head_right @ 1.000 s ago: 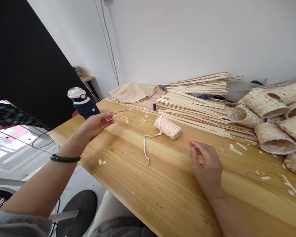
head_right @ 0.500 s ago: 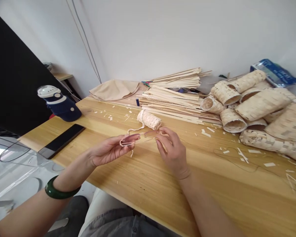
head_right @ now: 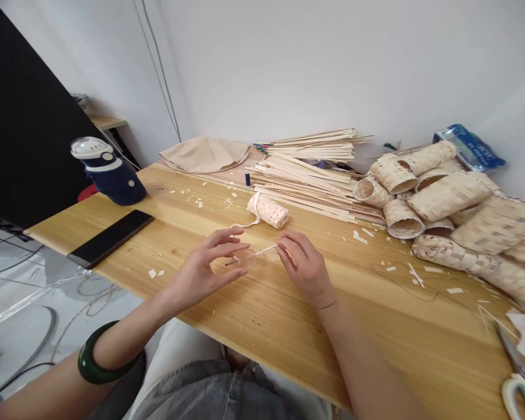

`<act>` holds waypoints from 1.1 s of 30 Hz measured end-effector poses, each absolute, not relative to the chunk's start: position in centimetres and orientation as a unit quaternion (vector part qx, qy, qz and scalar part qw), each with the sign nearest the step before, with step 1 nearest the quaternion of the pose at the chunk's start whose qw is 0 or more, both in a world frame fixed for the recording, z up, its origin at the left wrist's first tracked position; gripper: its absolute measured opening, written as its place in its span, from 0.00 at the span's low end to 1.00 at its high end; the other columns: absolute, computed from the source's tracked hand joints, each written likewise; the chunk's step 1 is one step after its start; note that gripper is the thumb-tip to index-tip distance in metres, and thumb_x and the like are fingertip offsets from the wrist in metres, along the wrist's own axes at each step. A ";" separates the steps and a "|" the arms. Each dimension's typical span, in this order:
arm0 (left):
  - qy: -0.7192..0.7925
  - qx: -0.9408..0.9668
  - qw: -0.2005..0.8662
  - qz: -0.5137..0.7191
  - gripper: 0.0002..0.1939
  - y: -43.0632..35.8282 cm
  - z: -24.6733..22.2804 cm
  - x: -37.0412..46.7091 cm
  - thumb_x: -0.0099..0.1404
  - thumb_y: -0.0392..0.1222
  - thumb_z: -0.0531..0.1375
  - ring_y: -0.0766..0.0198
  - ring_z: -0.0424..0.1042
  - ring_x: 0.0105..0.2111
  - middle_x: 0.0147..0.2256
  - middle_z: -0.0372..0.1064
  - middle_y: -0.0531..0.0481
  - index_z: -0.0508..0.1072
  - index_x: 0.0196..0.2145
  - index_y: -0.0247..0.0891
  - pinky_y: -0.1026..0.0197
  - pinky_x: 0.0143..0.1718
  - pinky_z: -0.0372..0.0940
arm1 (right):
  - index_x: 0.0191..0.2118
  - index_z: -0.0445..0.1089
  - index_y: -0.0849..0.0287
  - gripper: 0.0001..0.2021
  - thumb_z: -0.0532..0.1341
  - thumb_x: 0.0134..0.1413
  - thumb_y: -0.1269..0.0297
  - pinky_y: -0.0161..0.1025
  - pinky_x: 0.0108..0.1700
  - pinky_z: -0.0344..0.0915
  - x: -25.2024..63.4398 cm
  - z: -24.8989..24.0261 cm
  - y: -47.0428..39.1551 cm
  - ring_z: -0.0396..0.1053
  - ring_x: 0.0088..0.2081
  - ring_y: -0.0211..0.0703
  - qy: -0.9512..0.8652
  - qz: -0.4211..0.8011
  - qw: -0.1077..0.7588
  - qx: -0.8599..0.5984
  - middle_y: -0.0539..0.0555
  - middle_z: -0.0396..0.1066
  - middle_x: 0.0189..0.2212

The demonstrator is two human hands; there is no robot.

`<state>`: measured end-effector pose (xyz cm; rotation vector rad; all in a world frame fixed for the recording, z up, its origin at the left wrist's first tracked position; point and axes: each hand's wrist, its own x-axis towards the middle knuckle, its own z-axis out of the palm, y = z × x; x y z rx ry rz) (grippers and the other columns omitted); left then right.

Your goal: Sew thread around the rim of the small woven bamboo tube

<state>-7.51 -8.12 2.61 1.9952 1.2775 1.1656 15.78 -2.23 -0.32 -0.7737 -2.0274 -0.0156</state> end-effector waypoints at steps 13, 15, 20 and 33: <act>0.529 0.676 0.217 0.465 0.10 -8.1 1.1 -9.0 0.66 0.40 0.59 0.59 0.77 0.40 0.42 0.77 0.43 0.82 0.37 0.39 0.62 0.34 0.75 | 0.39 0.77 0.60 0.15 0.54 0.61 0.61 0.42 0.29 0.72 21.5 2.2 0.2 0.74 0.24 0.45 -0.768 0.032 0.355 -0.532 0.56 0.78 0.27; 0.541 0.649 0.257 0.469 0.10 -8.5 1.2 -9.3 0.65 0.43 0.60 0.58 0.77 0.40 0.42 0.77 0.43 0.82 0.36 0.39 0.62 0.32 0.75 | 0.42 0.78 0.60 0.16 0.55 0.55 0.63 0.51 0.32 0.71 23.6 2.7 0.4 0.74 0.26 0.51 -0.750 -0.014 0.333 -0.572 0.60 0.78 0.30; 0.542 0.593 0.358 0.475 0.11 -9.0 1.1 -9.0 0.62 0.45 0.63 0.56 0.77 0.41 0.43 0.76 0.41 0.82 0.35 0.37 0.60 0.33 0.77 | 0.38 0.79 0.55 0.14 0.56 0.51 0.66 0.64 0.52 0.64 25.3 3.4 -1.2 0.74 0.37 0.58 -0.759 -0.100 0.287 -0.576 0.58 0.78 0.30; 0.508 0.520 0.508 0.461 0.09 -10.7 1.6 -5.9 0.58 0.43 0.65 0.62 0.76 0.33 0.37 0.76 0.44 0.81 0.32 0.34 0.60 0.35 0.75 | 0.44 0.74 0.59 0.09 0.56 0.65 0.71 0.42 0.41 0.71 16.3 2.9 -10.1 0.73 0.42 0.46 -0.877 0.002 0.309 -0.368 0.56 0.77 0.39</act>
